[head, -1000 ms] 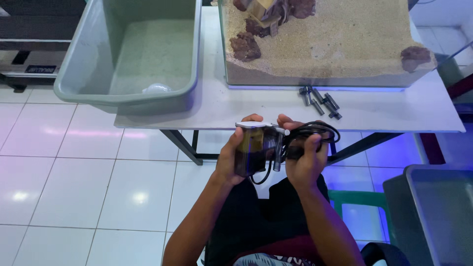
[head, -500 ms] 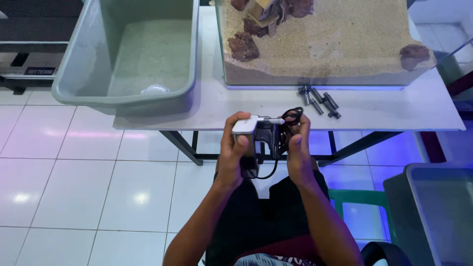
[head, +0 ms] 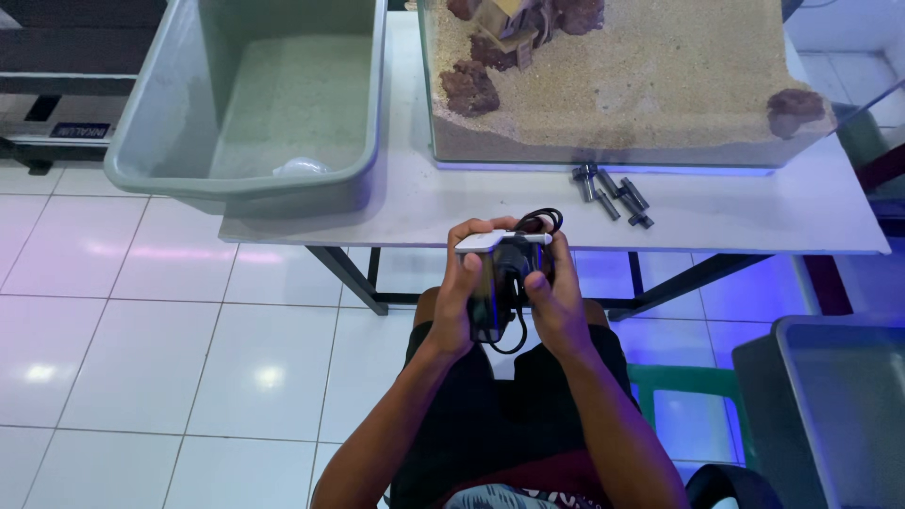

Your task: The person assembles various aquarium components by hand, including attaching mounting brackets to an LED light fixture and connecting tubes to a water pump.

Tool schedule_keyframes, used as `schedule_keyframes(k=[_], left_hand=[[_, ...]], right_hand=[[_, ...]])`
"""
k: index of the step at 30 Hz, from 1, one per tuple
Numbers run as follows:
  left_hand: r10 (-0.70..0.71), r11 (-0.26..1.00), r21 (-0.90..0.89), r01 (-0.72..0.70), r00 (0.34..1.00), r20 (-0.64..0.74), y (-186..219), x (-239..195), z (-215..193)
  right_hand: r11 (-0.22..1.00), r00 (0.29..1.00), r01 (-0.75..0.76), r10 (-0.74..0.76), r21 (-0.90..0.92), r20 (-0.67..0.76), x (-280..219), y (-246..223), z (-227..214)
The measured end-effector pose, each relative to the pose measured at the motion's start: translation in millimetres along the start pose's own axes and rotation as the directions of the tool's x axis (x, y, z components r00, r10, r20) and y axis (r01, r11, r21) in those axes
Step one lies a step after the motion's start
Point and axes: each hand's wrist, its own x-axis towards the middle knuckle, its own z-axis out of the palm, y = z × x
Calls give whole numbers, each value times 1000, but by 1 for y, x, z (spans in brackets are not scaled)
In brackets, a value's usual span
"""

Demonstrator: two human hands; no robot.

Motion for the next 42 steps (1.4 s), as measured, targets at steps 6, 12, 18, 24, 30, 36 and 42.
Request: schedule_keyframes(k=[6,12,18,24,30,36,42], left_hand=[[-2,1000,0,2,1000,-13,-12,-3,-5],[86,986,149,-80,996,-31,-22,-3,-5],[78,990,118,-76,997,-8,-36,-3,5],[52,988,141,-56,998,35,-55,4,18],[21,991,130,-38,992,127,-68,10,53],[-13,996,84,-9,965,260,-96,15,90],[-70,998,31,62,909,412,-111,12,136]], right_hand=[[969,999,45,-38,-243,31,-3,-24,-2],[963,998,27,-10,-269,62,-16,-10,-18],[958,998,-1,16,-287,53,-18,-19,-27],[964,1000,17,-16,-264,7,-23,-30,-45],[934,994,42,-75,-354,-80,-29,-55,-77],[937,966,17,-106,-350,-237,-54,-82,-103],[923,910,50,-200,-383,-363,-77,-104,-134]])
